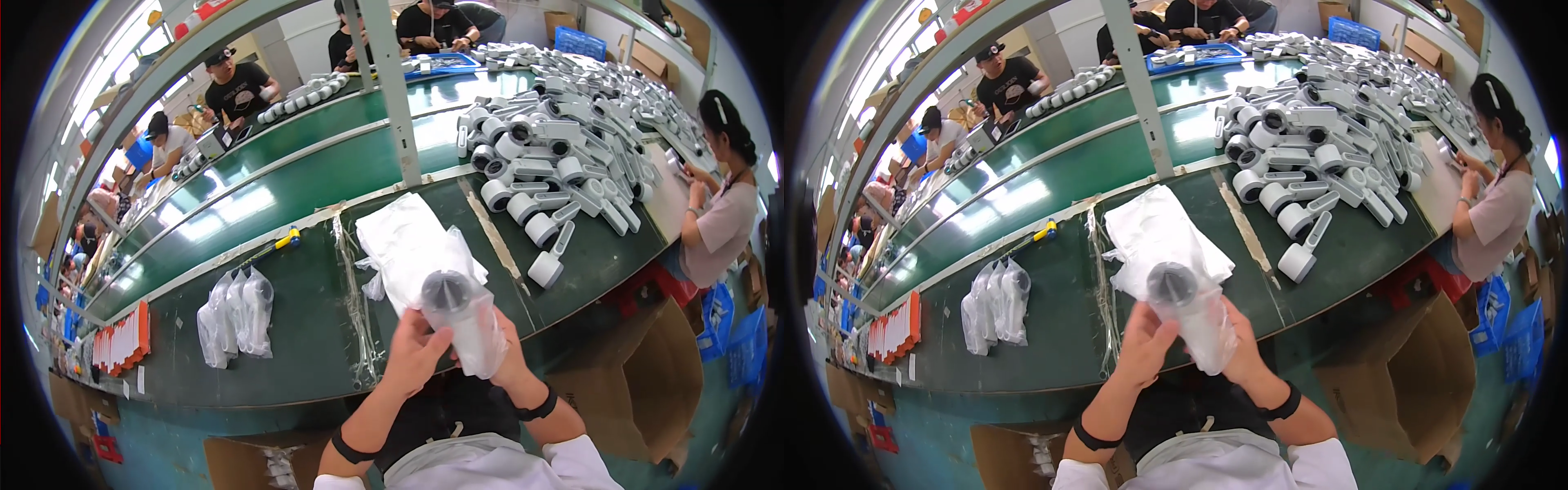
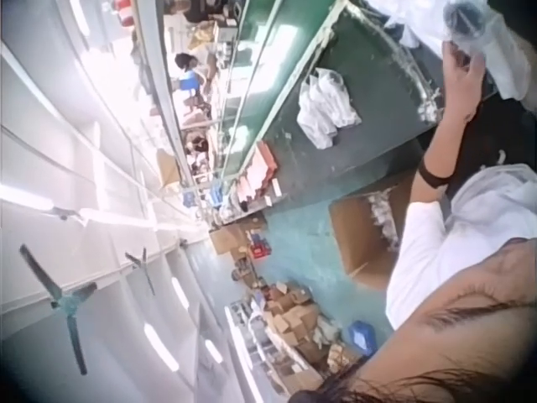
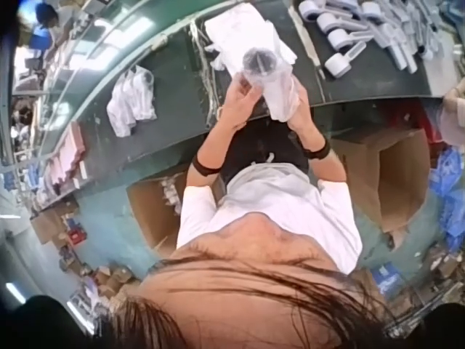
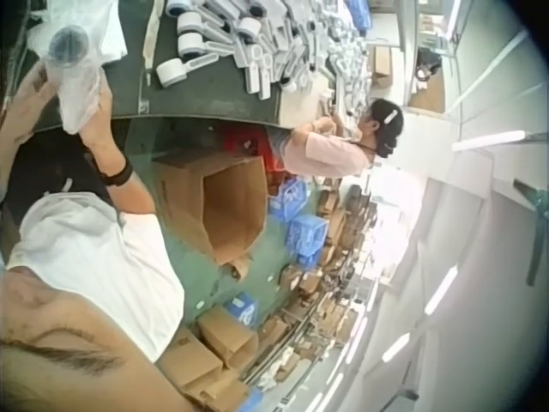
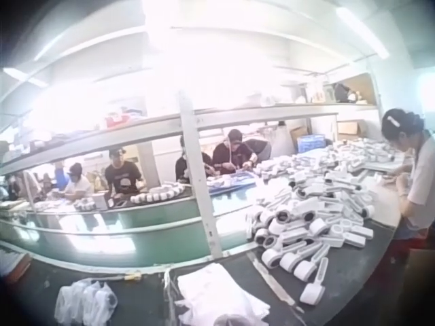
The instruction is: The person packages handheld fans by placing each one into a plastic bag and setting them on the table. After bagging several fans, the person gathers them and places them into a cardboard box on the floor.
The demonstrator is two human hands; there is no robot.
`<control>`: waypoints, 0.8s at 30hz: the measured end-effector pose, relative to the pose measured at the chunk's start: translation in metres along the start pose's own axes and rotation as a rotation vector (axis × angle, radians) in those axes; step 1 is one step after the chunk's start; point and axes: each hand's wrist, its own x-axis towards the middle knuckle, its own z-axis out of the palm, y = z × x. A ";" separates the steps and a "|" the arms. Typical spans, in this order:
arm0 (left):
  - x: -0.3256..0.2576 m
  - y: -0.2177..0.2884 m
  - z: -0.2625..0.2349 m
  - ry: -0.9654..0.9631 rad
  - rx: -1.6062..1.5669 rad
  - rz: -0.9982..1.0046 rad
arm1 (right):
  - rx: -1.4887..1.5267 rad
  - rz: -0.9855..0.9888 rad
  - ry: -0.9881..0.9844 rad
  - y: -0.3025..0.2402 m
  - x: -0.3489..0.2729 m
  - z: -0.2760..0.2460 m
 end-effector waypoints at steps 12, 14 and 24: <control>0.000 0.004 -0.038 0.126 -0.392 -0.088 | -0.536 -0.333 0.262 0.023 0.001 0.014; 0.000 0.010 -0.039 0.138 -0.390 -0.071 | -0.498 -0.321 0.291 0.026 -0.005 0.014; -0.001 0.013 -0.033 0.131 -0.261 -0.061 | -0.713 -0.597 0.180 0.023 -0.004 0.018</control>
